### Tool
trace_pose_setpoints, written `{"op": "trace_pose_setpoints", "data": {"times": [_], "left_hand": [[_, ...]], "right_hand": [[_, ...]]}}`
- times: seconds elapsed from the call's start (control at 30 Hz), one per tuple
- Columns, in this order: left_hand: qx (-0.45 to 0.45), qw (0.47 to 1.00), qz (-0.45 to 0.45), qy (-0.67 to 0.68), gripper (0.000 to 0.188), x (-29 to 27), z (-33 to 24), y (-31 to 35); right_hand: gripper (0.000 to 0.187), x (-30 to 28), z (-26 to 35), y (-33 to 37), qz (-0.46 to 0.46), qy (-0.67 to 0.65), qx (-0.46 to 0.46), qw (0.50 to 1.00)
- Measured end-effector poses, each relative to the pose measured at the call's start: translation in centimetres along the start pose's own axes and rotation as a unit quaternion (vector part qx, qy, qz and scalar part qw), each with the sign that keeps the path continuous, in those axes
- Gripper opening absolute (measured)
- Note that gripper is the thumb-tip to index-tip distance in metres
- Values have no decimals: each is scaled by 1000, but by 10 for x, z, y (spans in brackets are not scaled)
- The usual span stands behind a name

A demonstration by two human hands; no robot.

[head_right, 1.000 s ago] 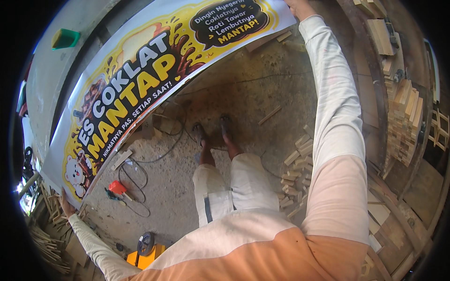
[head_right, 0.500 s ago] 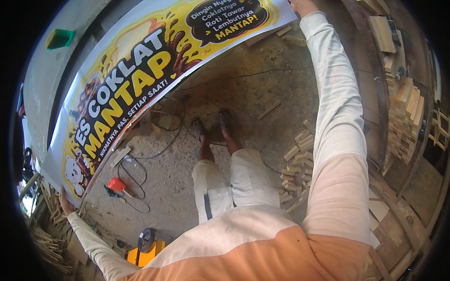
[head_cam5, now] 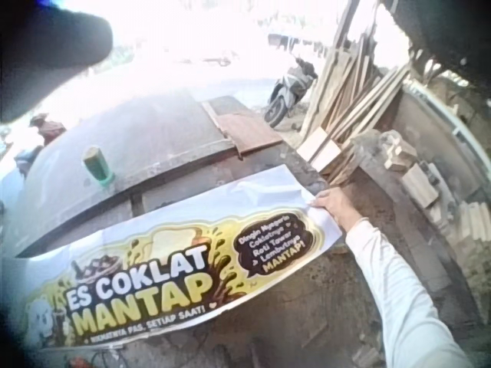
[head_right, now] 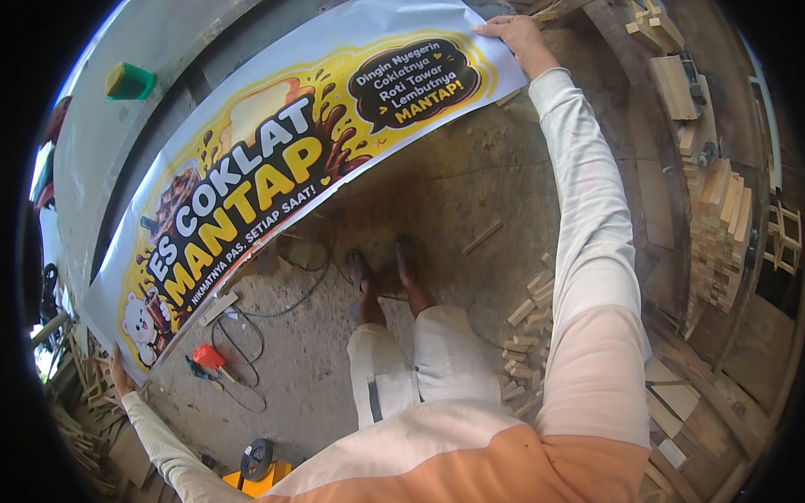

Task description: The person aligns and smooths a large printed advertisement banner on a flat wooden surface by hand.

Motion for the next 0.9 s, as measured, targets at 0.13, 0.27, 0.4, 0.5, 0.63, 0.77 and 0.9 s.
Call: {"op": "trace_pose_setpoints", "data": {"times": [0.13,0.27,0.4,0.5,0.63,0.77,0.9], "left_hand": [[-2,1000,2,15,44,-6,1,-3],[11,1000,5,14,45,-12,11,-8],[-11,999,15,33,46,-1,16,-6],[-24,999,19,30,47,5,15,-7],[-37,998,21,52,48,4,23,-3],[-10,998,31,60,51,6,26,-2],[-4,999,23,43,50,1,35,-6]], "right_hand": [[19,0,5,1,-4,25,-37,999],[20,-3,5,1,-25,85,-19,996],[9,2,21,20,-46,99,-46,993],[10,-11,27,15,-66,104,-107,987],[14,4,64,31,-54,113,-160,979],[21,8,98,47,-59,86,-163,981],[22,12,84,42,-60,117,-128,983]]}}
Point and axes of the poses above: each hand's wrist, its own y-axis away from the middle knuckle, its own x-axis out of the palm, z = x × y, the point moved 9 cm from there along -y, towards the middle knuckle, and after that the axes turned 4 degrees about -y, right-handed, at the moved point
